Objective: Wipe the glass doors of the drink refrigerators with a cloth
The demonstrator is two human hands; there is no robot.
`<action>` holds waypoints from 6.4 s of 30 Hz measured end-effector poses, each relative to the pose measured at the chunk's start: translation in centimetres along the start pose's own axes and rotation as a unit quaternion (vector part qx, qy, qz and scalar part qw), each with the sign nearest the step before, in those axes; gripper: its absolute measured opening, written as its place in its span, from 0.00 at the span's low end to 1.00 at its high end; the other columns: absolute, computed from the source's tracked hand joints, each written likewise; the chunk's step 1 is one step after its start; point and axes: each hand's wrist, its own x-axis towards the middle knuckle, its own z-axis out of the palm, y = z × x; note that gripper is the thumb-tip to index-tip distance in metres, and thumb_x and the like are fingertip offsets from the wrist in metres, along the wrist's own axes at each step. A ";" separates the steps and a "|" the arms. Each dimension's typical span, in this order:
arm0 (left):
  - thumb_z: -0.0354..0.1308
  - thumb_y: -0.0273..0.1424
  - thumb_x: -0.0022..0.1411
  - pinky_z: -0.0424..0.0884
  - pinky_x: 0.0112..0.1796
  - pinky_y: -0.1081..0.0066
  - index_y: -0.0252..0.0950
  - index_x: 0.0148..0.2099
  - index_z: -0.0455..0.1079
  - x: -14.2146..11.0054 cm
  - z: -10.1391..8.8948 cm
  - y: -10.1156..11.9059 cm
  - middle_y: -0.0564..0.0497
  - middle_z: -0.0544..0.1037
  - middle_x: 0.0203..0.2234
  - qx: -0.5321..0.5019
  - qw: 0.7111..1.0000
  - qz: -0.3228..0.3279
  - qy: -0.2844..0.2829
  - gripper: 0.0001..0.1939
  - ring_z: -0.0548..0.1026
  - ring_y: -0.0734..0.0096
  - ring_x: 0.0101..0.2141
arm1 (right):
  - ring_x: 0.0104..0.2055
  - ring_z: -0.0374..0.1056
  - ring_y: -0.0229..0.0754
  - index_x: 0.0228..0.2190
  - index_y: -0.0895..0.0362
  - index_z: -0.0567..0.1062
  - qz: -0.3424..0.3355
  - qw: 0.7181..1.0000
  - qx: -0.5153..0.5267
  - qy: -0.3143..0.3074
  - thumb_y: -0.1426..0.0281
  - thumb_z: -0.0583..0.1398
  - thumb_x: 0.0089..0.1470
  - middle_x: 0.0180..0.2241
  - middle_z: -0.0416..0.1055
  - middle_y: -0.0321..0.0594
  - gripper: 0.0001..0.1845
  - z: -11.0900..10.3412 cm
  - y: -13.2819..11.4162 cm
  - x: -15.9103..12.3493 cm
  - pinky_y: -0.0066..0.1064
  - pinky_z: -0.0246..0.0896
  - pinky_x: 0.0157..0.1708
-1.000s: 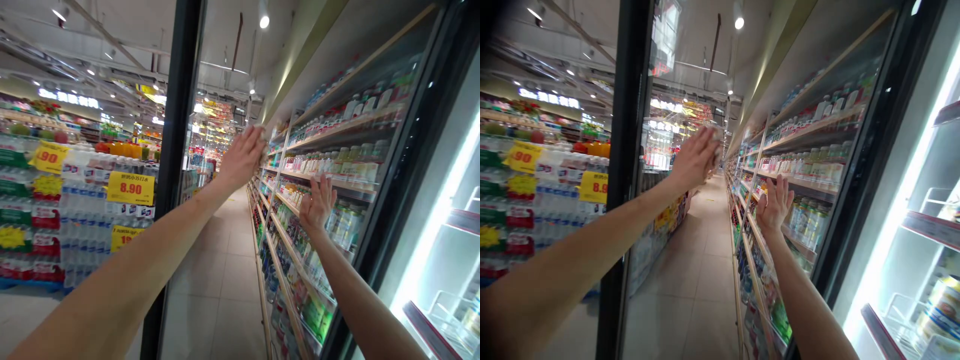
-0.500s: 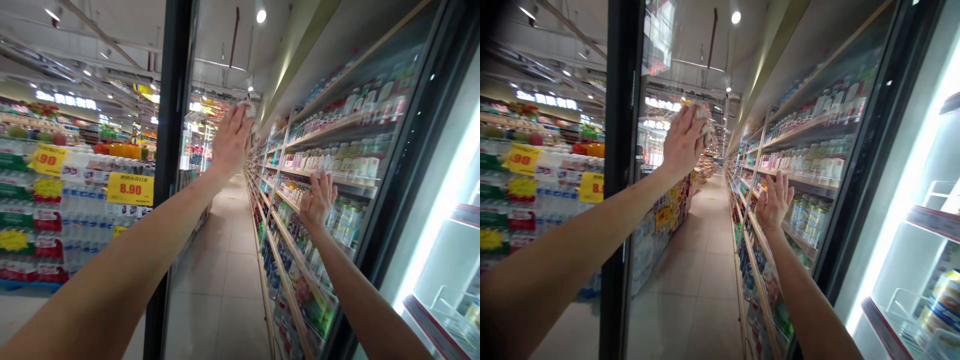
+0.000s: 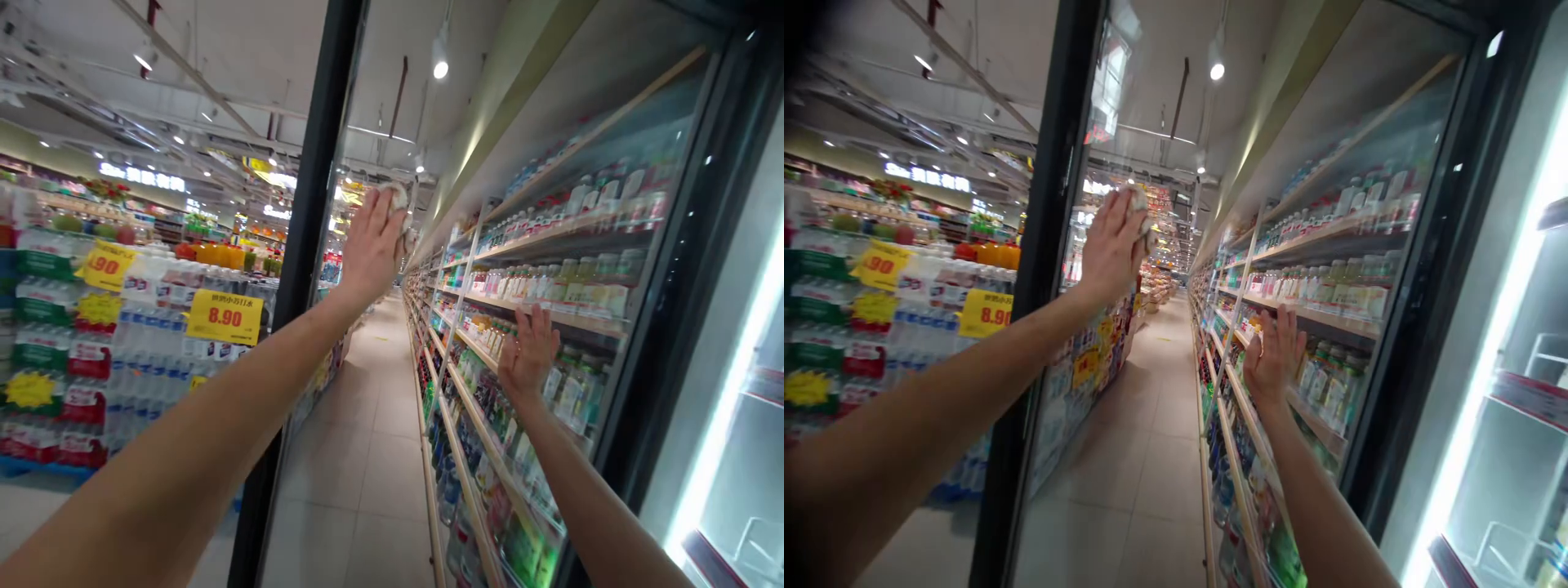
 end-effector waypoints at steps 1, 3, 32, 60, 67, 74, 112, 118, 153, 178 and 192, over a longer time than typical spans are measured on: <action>0.45 0.29 0.61 0.48 0.59 0.55 0.36 0.55 0.59 -1.1 -0.1 0.6 0.46 0.54 0.61 0.000 1.000 0.016 -0.011 0.19 0.45 0.60 0.62 | 0.62 0.48 0.49 0.54 0.55 0.63 -0.001 1.000 0.002 -0.001 0.66 0.48 0.55 0.59 0.56 0.48 0.25 -0.1 0.0 0.0 0.51 0.41 0.58; 0.44 0.30 0.62 0.50 0.59 0.57 0.37 0.55 0.59 -3.9 -0.3 2.1 0.46 0.55 0.60 -0.009 0.992 0.107 -0.063 0.19 0.45 0.62 0.62 | 0.62 0.47 0.49 0.54 0.54 0.62 -0.002 1.000 0.008 -0.004 0.66 0.48 0.55 0.59 0.55 0.48 0.25 -0.1 0.0 0.0 0.51 0.41 0.58; 0.42 0.33 0.64 0.51 0.58 0.58 0.35 0.56 0.60 -1.8 1.0 4.9 0.46 0.56 0.60 0.017 0.982 0.157 -0.105 0.20 0.49 0.60 0.61 | 0.62 0.48 0.50 0.54 0.57 0.63 -0.011 1.000 -0.010 -0.002 0.66 0.48 0.55 0.58 0.56 0.50 0.24 0.2 -0.3 0.0 0.52 0.43 0.57; 0.41 0.31 0.64 0.48 0.59 0.60 0.36 0.59 0.56 -0.9 2.0 7.0 0.49 0.53 0.61 0.036 0.987 0.117 -0.100 0.22 0.46 0.61 0.62 | 0.64 0.43 0.49 0.57 0.56 0.56 -0.003 1.000 -0.011 -0.012 0.66 0.45 0.56 0.61 0.51 0.48 0.27 1.7 -2.6 7.0 0.53 0.39 0.58; 0.43 0.29 0.63 0.49 0.59 0.59 0.35 0.60 0.54 0.6 0.2 3.1 0.45 0.53 0.61 0.020 0.992 0.078 -0.099 0.23 0.47 0.61 0.62 | 0.63 0.44 0.48 0.56 0.57 0.59 -0.012 1.000 -0.001 -0.001 0.67 0.46 0.56 0.60 0.53 0.48 0.26 1.7 -2.5 6.9 0.51 0.40 0.58; 0.43 0.29 0.63 0.48 0.59 0.56 0.34 0.58 0.58 1.1 0.9 4.7 0.45 0.53 0.61 0.006 0.993 0.071 -0.095 0.21 0.47 0.58 0.62 | 0.63 0.45 0.47 0.55 0.57 0.60 -0.006 1.000 -0.001 0.004 0.66 0.45 0.56 0.60 0.54 0.47 0.26 1.8 -2.5 6.9 0.50 0.40 0.58; 0.43 0.39 0.63 0.43 0.60 0.53 0.38 0.64 0.44 -4.0 -1.6 3.6 0.44 0.51 0.62 -0.005 1.000 -0.016 -0.021 0.29 0.44 0.62 0.62 | 0.64 0.38 0.52 0.53 0.47 0.62 -0.007 1.000 0.005 -0.025 0.68 0.50 0.54 0.62 0.45 0.40 0.23 0.5 -4.9 11.0 0.58 0.34 0.57; 0.46 0.38 0.62 0.43 0.59 0.49 0.41 0.65 0.39 -4.3 -1.0 3.7 0.47 0.43 0.63 0.010 1.000 -0.014 -0.023 0.32 0.40 0.59 0.62 | 0.59 0.50 0.55 0.50 0.62 0.66 0.181 0.981 0.019 0.069 0.66 0.46 0.54 0.59 0.47 0.54 0.25 0.0 5.5 14.5 0.53 0.47 0.54; 0.46 0.38 0.62 0.40 0.59 0.53 0.33 0.65 0.39 -6.1 0.7 4.5 0.42 0.46 0.63 0.022 0.999 -0.005 -0.047 0.33 0.42 0.58 0.62 | 0.63 0.44 0.50 0.52 0.58 0.65 0.110 0.993 -0.002 0.036 0.70 0.47 0.55 0.61 0.49 0.51 0.23 -0.6 1.6 0.5 0.50 0.45 0.57; 0.50 0.38 0.60 0.39 0.59 0.55 0.40 0.65 0.40 -16.5 -1.1 8.3 0.45 0.51 0.61 0.002 0.993 -0.009 -0.119 0.34 0.45 0.62 0.62 | 0.63 0.45 0.48 0.58 0.57 0.54 0.108 0.994 -0.011 0.011 0.70 0.45 0.57 0.60 0.51 0.52 0.27 -2.4 3.5 -8.8 0.53 0.45 0.57; 0.50 0.37 0.60 0.40 0.59 0.54 0.40 0.65 0.38 -16.9 -0.8 8.2 0.44 0.50 0.61 0.009 0.993 0.000 -0.119 0.35 0.46 0.60 0.62 | 0.63 0.44 0.50 0.55 0.54 0.62 0.076 0.996 -0.006 -0.046 0.70 0.47 0.57 0.61 0.48 0.49 0.24 -2.4 0.2 -11.3 0.54 0.42 0.57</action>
